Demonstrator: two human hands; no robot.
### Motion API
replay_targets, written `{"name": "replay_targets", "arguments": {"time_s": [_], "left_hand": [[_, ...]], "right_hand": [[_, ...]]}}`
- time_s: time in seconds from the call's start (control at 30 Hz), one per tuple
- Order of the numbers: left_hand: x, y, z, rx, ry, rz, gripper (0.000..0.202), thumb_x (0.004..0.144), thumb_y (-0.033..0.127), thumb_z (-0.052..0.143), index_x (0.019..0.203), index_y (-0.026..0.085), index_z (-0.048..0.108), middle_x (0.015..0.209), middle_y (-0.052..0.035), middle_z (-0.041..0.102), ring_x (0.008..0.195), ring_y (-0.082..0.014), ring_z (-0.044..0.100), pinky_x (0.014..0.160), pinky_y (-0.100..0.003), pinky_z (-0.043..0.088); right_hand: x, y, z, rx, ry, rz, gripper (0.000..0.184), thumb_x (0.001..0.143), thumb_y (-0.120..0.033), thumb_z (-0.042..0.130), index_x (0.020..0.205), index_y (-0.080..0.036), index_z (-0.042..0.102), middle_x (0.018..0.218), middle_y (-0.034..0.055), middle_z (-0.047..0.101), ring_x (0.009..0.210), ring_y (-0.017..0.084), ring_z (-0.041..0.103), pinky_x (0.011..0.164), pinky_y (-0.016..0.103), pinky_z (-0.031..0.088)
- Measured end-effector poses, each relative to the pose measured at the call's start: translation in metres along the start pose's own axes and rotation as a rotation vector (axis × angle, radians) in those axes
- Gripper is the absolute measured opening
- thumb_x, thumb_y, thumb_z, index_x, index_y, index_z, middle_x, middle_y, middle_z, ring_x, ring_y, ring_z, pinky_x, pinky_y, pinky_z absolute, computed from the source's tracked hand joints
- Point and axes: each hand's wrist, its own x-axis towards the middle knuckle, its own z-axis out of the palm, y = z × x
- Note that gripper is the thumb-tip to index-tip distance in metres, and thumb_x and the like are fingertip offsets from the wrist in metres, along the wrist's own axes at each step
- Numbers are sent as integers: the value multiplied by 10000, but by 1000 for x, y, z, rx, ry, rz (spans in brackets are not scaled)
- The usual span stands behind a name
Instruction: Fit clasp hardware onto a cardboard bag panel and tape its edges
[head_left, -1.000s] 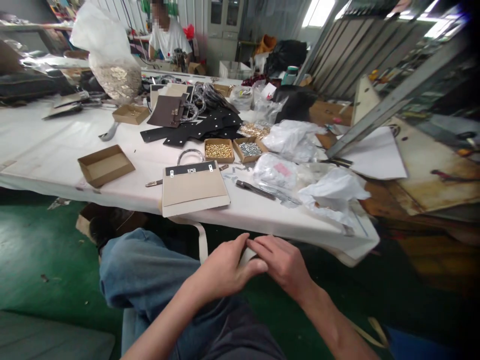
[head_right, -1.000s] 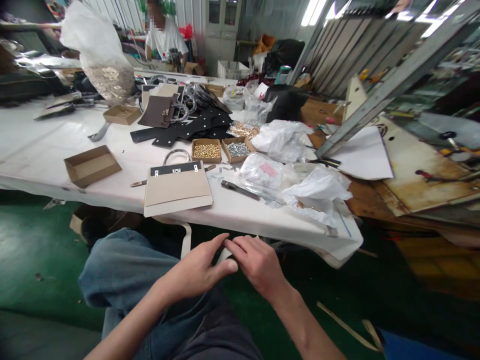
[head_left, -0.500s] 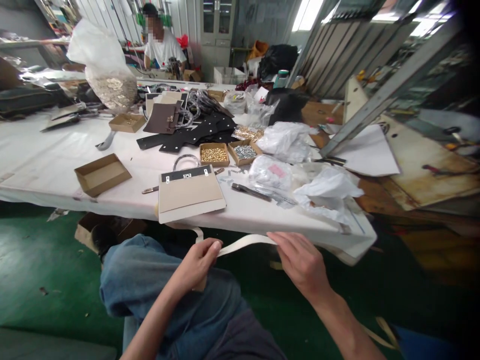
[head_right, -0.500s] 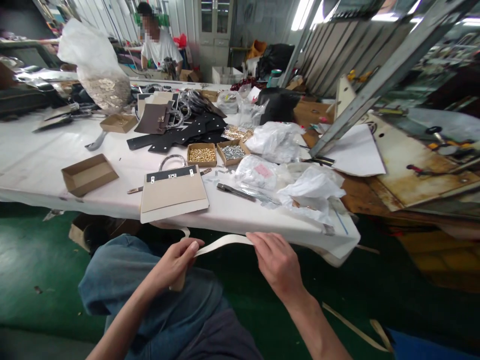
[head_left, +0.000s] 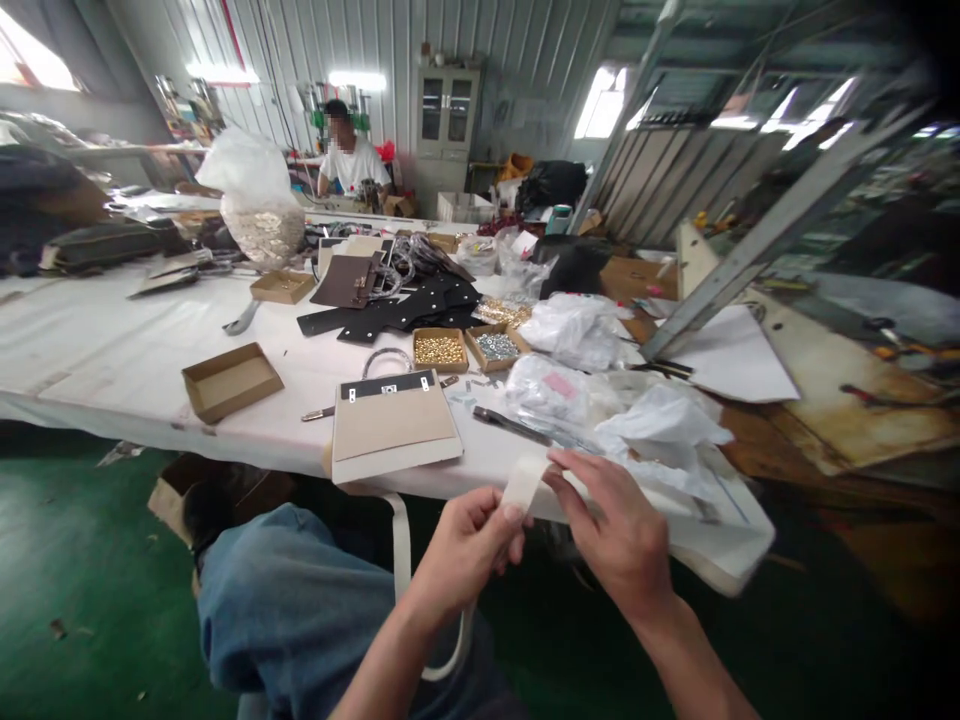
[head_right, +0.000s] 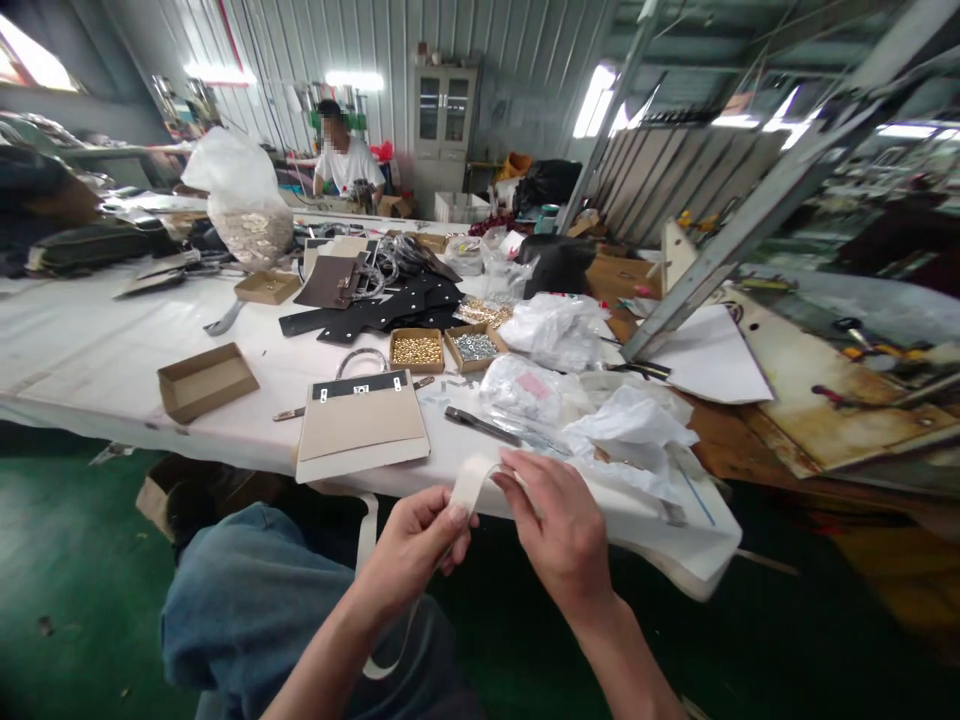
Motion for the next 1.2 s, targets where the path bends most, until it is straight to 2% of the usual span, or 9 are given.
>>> {"name": "replay_targets", "arguments": {"time_s": [0.1, 0.17, 0.27, 0.37, 0.53, 0.67, 0.8, 1.0, 1.2], "left_hand": [[1, 5, -2, -23, -34, 51, 514, 1085, 636, 717, 995, 131, 753, 695, -5, 632, 615, -98, 466, 638, -250, 330], [0, 5, -4, -35, -98, 11, 526, 1064, 645, 742, 976, 126, 750, 693, -18, 649, 613, -106, 512, 651, -253, 361], [-3, 1, -5, -93, -151, -93, 563, 1006, 694, 784, 1002, 134, 731, 729, -59, 715, 591, -151, 621, 645, -283, 484], [-9, 4, -8, -158, -160, -163, 557, 949, 662, 858, 1032, 131, 711, 842, -125, 784, 609, -180, 688, 648, -324, 583], [-16, 30, -8, -204, -160, -137, 498, 996, 573, 832, 1203, 133, 722, 1018, -140, 786, 710, -196, 733, 640, -329, 623], [-18, 44, 0, -147, -68, -72, 494, 1036, 631, 783, 981, 153, 673, 674, 39, 533, 517, -74, 444, 519, -218, 380], [-17, 41, 0, -114, 82, 8, 545, 996, 695, 803, 922, 214, 559, 652, 84, 446, 523, -68, 336, 528, -233, 284], [-27, 35, -24, 336, 425, 169, 481, 1062, 605, 743, 849, 199, 596, 786, 4, 590, 719, -142, 476, 661, -271, 365], [-39, 30, -39, 424, 494, 185, 415, 1097, 505, 700, 820, 225, 567, 861, -38, 687, 800, -198, 585, 738, -309, 455]], "right_hand": [[9, -5, 2, 187, 104, 276, 481, 1060, -355, 797, 1527, -311, 690, 1269, 90, 839, 1130, 308, 816, 1078, 500, 645], [13, -8, 7, 297, 76, 335, 622, 1030, -391, 823, 1607, -296, 610, 1433, 117, 789, 1222, 308, 796, 1084, 477, 652], [18, -9, 17, 294, -68, 292, 603, 1002, -377, 828, 1577, -308, 657, 1560, 104, 732, 1339, 320, 750, 1117, 454, 636], [21, -10, 23, 311, -131, 253, 265, 1078, -295, 685, 1307, -303, 819, 1276, 63, 850, 1139, 278, 817, 988, 398, 670], [34, -18, 25, 257, -120, -20, 375, 1066, -191, 571, 1309, -319, 826, 1278, 74, 831, 1222, 303, 777, 1059, 470, 646], [38, -32, 28, 331, -162, -5, 368, 1102, -225, 578, 1361, -333, 817, 1374, 86, 775, 1270, 287, 759, 1048, 419, 654], [23, -45, 39, 524, -196, 266, 469, 1102, -396, 697, 1570, -361, 680, 1470, 93, 756, 1290, 308, 769, 1093, 442, 661], [-7, -67, 65, 1111, -320, 600, 504, 1127, -552, 617, 1569, -319, 686, 1490, 129, 780, 1401, 371, 741, 1238, 598, 585], [-14, -90, 103, 1075, -279, 771, 462, 1092, -602, 690, 1377, -265, 827, 1301, 148, 854, 1339, 412, 769, 1137, 624, 653]]}}
